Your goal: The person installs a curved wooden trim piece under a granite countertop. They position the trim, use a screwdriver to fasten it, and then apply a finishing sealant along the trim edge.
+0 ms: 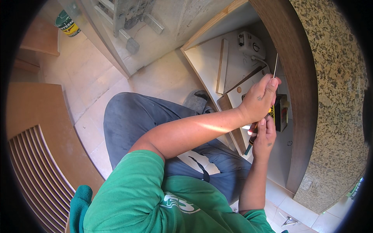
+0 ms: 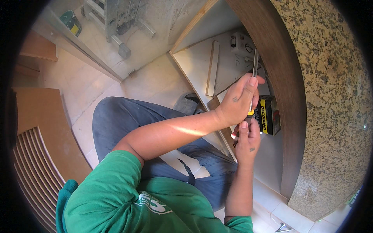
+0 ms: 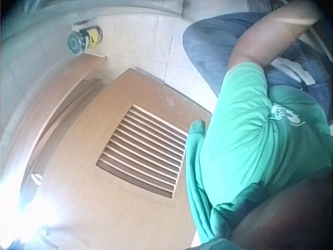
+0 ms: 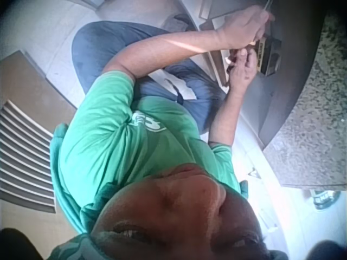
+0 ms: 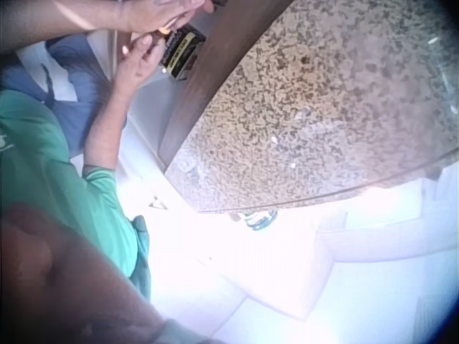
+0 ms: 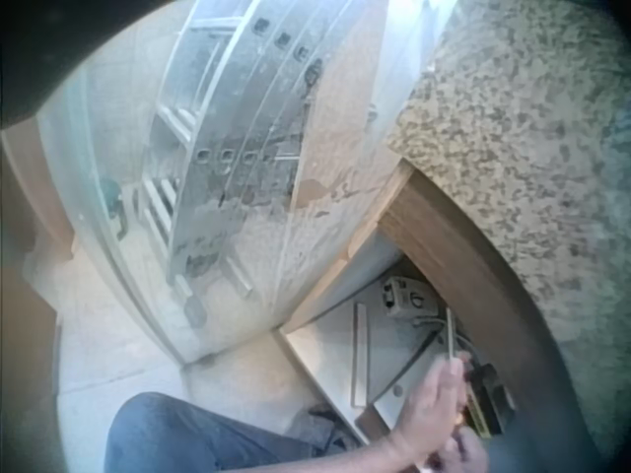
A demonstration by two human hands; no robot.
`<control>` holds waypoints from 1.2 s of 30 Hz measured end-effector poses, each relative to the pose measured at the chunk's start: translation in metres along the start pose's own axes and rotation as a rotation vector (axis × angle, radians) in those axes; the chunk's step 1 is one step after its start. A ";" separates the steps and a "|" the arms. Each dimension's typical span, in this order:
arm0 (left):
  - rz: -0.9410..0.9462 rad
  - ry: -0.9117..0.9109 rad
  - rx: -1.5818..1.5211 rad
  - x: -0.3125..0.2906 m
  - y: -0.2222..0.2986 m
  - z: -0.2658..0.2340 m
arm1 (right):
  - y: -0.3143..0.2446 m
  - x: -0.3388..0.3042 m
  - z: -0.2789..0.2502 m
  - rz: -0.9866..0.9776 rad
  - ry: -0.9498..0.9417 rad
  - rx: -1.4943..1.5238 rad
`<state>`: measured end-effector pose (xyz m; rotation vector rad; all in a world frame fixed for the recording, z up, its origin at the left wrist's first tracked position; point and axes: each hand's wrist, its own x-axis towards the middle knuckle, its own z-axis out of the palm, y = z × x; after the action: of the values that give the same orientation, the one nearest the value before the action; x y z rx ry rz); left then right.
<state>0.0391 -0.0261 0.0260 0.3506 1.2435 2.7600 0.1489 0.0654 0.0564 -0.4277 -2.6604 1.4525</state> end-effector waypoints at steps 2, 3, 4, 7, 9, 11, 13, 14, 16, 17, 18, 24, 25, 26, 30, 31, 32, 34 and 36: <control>0.015 -0.013 0.012 0.002 0.001 -0.001 | 0.002 0.002 -0.005 -0.020 -0.030 -0.011; 0.023 -0.019 0.018 0.003 0.001 -0.002 | 0.002 0.003 -0.007 -0.030 -0.045 -0.016; 0.017 -0.023 0.019 0.004 0.001 -0.002 | 0.002 0.003 -0.008 -0.022 -0.049 -0.017; -0.001 -0.030 0.021 0.006 0.001 -0.003 | -0.002 0.002 -0.009 -0.014 -0.034 0.008; -0.011 -0.030 0.023 0.008 0.001 -0.001 | -0.006 0.002 -0.003 -0.031 0.012 0.063; -0.039 -0.027 0.019 0.009 0.002 -0.001 | -0.005 0.003 -0.005 -0.022 -0.003 0.074; -0.037 -0.029 0.032 0.009 0.002 -0.001 | -0.004 0.003 -0.006 -0.016 0.001 0.071; -0.020 -0.033 0.046 0.008 0.000 -0.001 | -0.004 0.002 -0.007 -0.016 0.012 0.063; -0.007 -0.043 0.060 0.007 0.000 -0.001 | -0.002 0.001 -0.009 -0.018 0.015 0.046; -0.011 -0.050 0.059 0.005 0.001 0.000 | 0.000 0.001 -0.011 -0.021 0.006 0.038; -0.015 -0.056 0.058 0.005 0.002 0.000 | 0.001 0.001 -0.013 -0.024 -0.002 0.029; -0.013 -0.024 0.031 0.022 0.006 -0.012 | -0.017 0.017 0.000 -0.013 -0.002 0.022; -0.025 -0.023 0.032 0.022 0.007 -0.013 | -0.019 0.018 0.002 -0.013 0.002 0.028; -0.037 -0.022 0.033 0.022 0.009 -0.014 | -0.020 0.019 0.005 -0.014 0.006 0.034; -0.013 -0.047 0.027 0.015 0.003 -0.010 | -0.003 0.015 -0.002 0.005 0.008 0.025; -0.014 -0.063 0.032 0.014 0.000 -0.009 | 0.001 0.012 -0.003 -0.002 0.020 0.033; -0.015 -0.080 0.037 0.012 -0.003 -0.008 | 0.005 0.009 -0.004 -0.008 0.032 0.041; -0.010 -0.101 0.034 0.011 -0.005 -0.008 | 0.006 0.008 -0.004 -0.019 0.047 0.036; -0.009 -0.099 0.045 0.014 -0.003 -0.011 | 0.004 0.010 -0.003 -0.028 0.051 0.008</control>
<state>0.0225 -0.0301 0.0190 0.4775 1.2808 2.6750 0.1405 0.0724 0.0543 -0.4200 -2.6090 1.4244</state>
